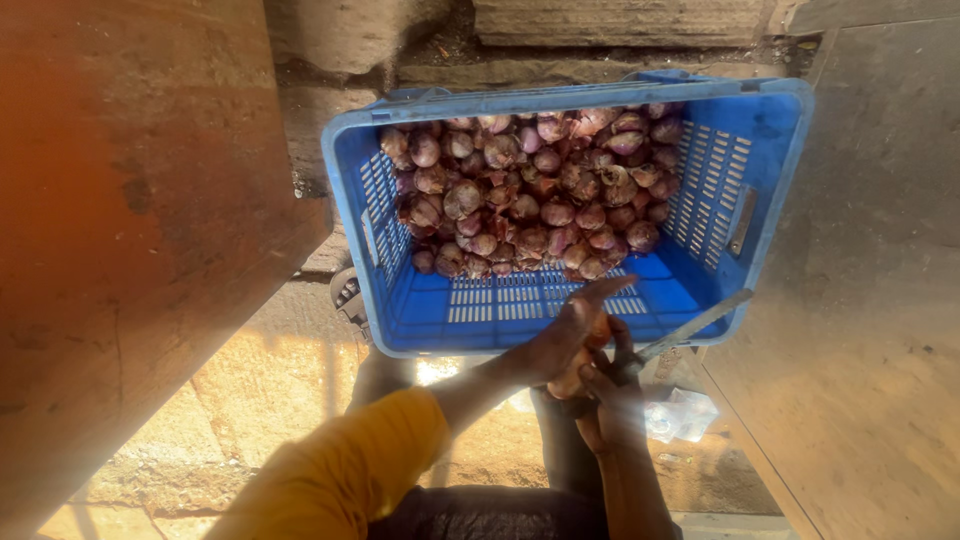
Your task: The person peels red onions using a knife on a wooden cutting board. They remove the outer skins and place the peeled onions onto a metal tray. The person repeatedly picks onions from a blue basket and continues peeling them.
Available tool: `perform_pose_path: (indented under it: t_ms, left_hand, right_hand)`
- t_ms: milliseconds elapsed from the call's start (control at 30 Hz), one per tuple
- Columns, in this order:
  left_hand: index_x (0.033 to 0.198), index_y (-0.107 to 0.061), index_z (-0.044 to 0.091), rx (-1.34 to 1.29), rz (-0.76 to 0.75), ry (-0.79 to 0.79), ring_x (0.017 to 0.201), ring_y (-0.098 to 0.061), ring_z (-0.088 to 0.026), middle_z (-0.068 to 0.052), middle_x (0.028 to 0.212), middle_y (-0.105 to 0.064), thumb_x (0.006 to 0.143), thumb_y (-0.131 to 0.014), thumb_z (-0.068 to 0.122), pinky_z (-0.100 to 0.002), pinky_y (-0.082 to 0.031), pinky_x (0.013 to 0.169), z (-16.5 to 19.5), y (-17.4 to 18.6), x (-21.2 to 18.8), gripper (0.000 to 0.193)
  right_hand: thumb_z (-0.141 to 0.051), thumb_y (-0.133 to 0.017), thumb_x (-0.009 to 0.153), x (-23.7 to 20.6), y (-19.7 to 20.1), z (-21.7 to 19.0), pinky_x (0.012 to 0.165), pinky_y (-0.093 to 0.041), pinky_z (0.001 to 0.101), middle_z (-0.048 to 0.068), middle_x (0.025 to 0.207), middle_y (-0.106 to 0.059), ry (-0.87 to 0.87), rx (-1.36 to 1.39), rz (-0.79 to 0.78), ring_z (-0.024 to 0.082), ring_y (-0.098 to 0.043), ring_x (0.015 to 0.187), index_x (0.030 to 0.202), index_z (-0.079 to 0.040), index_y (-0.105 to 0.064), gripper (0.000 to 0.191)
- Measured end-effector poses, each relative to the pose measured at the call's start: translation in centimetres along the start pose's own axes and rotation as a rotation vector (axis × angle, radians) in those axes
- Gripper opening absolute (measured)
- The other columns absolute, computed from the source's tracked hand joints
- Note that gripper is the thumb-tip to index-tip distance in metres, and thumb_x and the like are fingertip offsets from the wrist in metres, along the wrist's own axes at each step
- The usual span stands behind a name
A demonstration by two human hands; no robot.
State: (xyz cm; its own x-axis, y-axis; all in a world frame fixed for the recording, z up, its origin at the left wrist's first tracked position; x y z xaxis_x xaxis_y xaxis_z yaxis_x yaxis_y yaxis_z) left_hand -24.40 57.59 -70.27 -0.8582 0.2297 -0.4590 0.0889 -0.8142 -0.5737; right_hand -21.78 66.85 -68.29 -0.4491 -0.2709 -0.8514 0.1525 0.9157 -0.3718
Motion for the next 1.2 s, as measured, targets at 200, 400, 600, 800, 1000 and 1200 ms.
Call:
perform_pose_path:
  t_ms: [200, 400, 600, 800, 1000, 1200]
  left_hand:
    - [0.137, -0.062, 0.008, 1.069, 0.264, 0.024, 0.114, -0.072, -0.032, -0.017, 0.134, -0.069, 0.084, -0.069, 0.006, -0.042, -0.058, 0.097, 5.6, 9.6, 9.8, 0.053]
    - [0.152, -0.043, 0.023, 1.911, -0.085, 0.455, 0.151, -0.028, -0.038, -0.014, 0.136, -0.060, 0.072, -0.083, 0.041, -0.066, -0.026, 0.109, 2.0, 14.5, 13.3, 0.091]
    - [0.143, -0.060, 0.026, 1.750, 0.061, 0.647, 0.131, -0.056, -0.031, -0.009, 0.126, -0.071, 0.095, -0.068, 0.043, -0.051, -0.047, 0.102, 1.2, 16.8, 16.8, 0.052]
    - [0.148, -0.051, 0.026, 1.863, -0.152, 0.644, 0.128, -0.056, -0.035, -0.013, 0.131, -0.064, 0.086, -0.078, 0.040, -0.051, -0.050, 0.099, -0.2, 16.7, 16.8, 0.069]
    - [0.152, -0.042, 0.027, 1.906, -0.345, 0.659, 0.125, -0.056, -0.038, -0.016, 0.136, -0.057, 0.077, -0.087, 0.038, -0.051, -0.052, 0.097, 0.3, 14.4, 14.5, 0.089]
    - [0.147, -0.047, 0.021, 1.086, 0.084, 0.475, 0.121, -0.062, -0.038, -0.019, 0.138, -0.058, 0.071, -0.086, 0.029, -0.050, -0.060, 0.094, 1.2, 14.2, 10.6, 0.086]
  right_hand:
    - [-0.004, -0.074, 0.079, -0.8, -0.5, -2.0, 0.061, -0.064, 0.0465, 0.022, 0.135, -0.050, 0.057, 0.294, -0.215, 0.039, -0.065, 0.103, 0.156, -0.024, -0.032, 0.090]
    - [-0.001, -0.078, 0.068, -0.8, -0.6, 0.1, 0.093, -0.059, 0.0398, 0.016, 0.141, -0.048, -0.057, 0.215, -0.198, 0.031, -0.060, 0.122, 0.153, -0.018, -0.032, 0.097]
    - [-0.001, -0.080, 0.070, -1.0, -0.9, 0.2, 0.095, -0.055, 0.0425, 0.018, 0.144, -0.047, -0.104, 0.222, -0.266, 0.033, -0.055, 0.125, 0.154, -0.015, -0.031, 0.098]
    - [-0.001, -0.079, 0.070, -1.0, -0.4, 0.6, 0.098, -0.055, 0.0434, 0.017, 0.141, -0.047, -0.124, 0.213, -0.254, 0.033, -0.056, 0.125, 0.154, -0.020, -0.030, 0.098]
    - [0.001, -0.077, 0.073, -1.1, -1.1, 1.1, 0.092, -0.057, 0.0468, 0.020, 0.137, -0.050, -0.151, 0.232, -0.272, 0.034, -0.059, 0.117, 0.155, -0.020, -0.031, 0.096]
    - [0.002, -0.075, 0.072, -0.9, -1.6, 1.3, 0.093, -0.059, 0.0470, 0.017, 0.135, -0.055, -0.153, 0.196, -0.245, 0.029, -0.064, 0.113, 0.153, -0.017, -0.032, 0.094]
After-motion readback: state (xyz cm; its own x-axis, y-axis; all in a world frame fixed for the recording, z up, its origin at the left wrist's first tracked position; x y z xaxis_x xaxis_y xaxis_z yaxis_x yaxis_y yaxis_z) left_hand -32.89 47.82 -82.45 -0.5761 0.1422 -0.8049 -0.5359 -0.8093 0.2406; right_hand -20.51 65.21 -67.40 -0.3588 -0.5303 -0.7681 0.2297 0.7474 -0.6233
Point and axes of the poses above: each hand's wrist, its own x-axis towards the middle knuckle, its own y-axis out of the back of the hand, z = x × y, the point moved 8 cm from there along x, towards the middle knuckle
